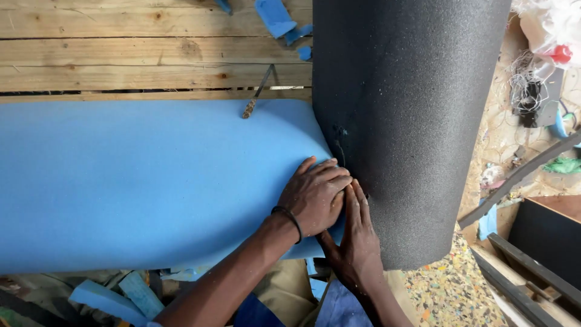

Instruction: The person uses a long, thin metal blade to cut a large roll of blue foam and a roll of black foam. They measure and cut sections from both foam rolls, working on a wooden surface in a cluttered workshop.

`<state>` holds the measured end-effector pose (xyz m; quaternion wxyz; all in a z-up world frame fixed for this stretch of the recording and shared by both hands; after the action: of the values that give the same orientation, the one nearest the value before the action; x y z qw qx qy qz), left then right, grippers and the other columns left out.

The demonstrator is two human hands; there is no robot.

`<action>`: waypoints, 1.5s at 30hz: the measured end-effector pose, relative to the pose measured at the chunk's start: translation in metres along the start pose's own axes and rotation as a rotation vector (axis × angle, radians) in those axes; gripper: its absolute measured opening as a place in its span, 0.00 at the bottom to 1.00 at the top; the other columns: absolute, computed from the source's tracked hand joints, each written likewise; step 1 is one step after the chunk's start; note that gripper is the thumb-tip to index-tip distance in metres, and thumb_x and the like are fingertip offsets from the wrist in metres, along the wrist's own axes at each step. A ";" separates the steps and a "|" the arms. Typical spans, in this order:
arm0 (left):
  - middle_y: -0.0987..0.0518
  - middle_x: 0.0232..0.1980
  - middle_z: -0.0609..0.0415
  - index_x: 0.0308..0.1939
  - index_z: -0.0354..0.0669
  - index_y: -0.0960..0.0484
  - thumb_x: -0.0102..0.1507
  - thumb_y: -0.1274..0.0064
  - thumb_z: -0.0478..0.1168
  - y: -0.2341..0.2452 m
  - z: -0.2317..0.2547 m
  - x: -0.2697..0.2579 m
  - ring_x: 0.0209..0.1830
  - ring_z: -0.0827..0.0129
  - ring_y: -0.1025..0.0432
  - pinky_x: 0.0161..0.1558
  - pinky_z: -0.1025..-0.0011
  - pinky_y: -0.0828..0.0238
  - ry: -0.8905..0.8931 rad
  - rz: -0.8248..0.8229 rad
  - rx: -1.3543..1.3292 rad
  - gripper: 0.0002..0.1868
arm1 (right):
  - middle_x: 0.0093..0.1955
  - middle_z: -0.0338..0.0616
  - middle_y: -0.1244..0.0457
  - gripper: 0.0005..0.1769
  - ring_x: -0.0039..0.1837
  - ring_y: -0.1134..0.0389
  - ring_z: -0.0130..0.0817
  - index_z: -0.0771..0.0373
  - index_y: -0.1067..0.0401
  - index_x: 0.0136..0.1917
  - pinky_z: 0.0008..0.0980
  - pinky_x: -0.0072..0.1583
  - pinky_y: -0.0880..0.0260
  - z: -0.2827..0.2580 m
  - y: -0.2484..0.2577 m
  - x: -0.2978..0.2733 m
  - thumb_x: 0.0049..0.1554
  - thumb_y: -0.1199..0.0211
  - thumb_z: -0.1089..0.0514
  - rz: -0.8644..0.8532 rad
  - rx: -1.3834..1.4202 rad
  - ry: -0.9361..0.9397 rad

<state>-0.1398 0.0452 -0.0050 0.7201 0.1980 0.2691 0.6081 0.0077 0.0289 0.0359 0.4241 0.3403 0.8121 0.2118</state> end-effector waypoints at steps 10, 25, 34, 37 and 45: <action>0.11 0.57 0.57 0.44 0.49 0.07 0.72 0.53 0.46 -0.003 0.005 0.026 0.74 0.61 0.27 0.90 0.40 0.56 0.149 -0.355 0.127 0.17 | 0.96 0.51 0.50 0.58 0.92 0.44 0.56 0.57 0.57 0.95 0.62 0.64 0.24 0.012 -0.023 -0.002 0.63 0.36 0.36 0.060 -0.002 -0.208; 0.26 0.86 0.49 0.73 0.45 0.15 0.76 0.43 0.56 0.071 0.004 -0.088 0.89 0.45 0.38 0.90 0.33 0.57 0.615 0.468 0.372 0.27 | 0.91 0.58 0.43 0.41 0.90 0.41 0.57 0.59 0.33 0.85 0.57 0.79 0.37 0.004 -0.042 0.161 0.68 0.37 0.36 -0.071 0.167 0.164; 0.28 0.87 0.37 0.77 0.38 0.17 0.74 0.53 0.69 0.070 0.014 -0.072 0.91 0.43 0.39 0.88 0.34 0.56 0.796 0.603 0.409 0.43 | 0.99 0.55 0.60 0.72 0.95 0.55 0.58 0.59 0.63 0.97 0.54 0.87 0.46 0.005 -0.087 0.260 0.60 0.44 0.15 -0.488 -0.134 -0.320; 0.27 0.86 0.39 0.77 0.38 0.17 0.72 0.49 0.67 0.071 0.013 -0.067 0.91 0.45 0.40 0.88 0.35 0.58 0.817 0.603 0.388 0.42 | 0.95 0.57 0.52 0.71 0.90 0.44 0.61 0.61 0.55 0.96 0.58 0.82 0.36 -0.003 -0.081 0.259 0.59 0.46 0.13 -0.553 -0.193 -0.430; 0.23 0.84 0.42 0.72 0.39 0.13 0.67 0.46 0.65 0.066 0.006 -0.059 0.90 0.49 0.38 0.86 0.33 0.56 0.845 0.603 0.428 0.40 | 0.94 0.54 0.47 0.72 0.88 0.38 0.56 0.59 0.51 0.96 0.54 0.83 0.35 -0.024 -0.076 0.253 0.55 0.42 0.12 -0.623 -0.062 -0.682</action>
<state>-0.1934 -0.0007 0.0487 0.2877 0.1472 0.5829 0.7455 -0.1440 0.1618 -0.1365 0.7203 0.1176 0.6831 -0.0255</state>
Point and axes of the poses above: each hand's wrist, its own x-axis towards the middle knuckle, its own y-axis out of the back of the hand, z = x × y, the point moved 5 cm from there along x, towards the middle knuckle
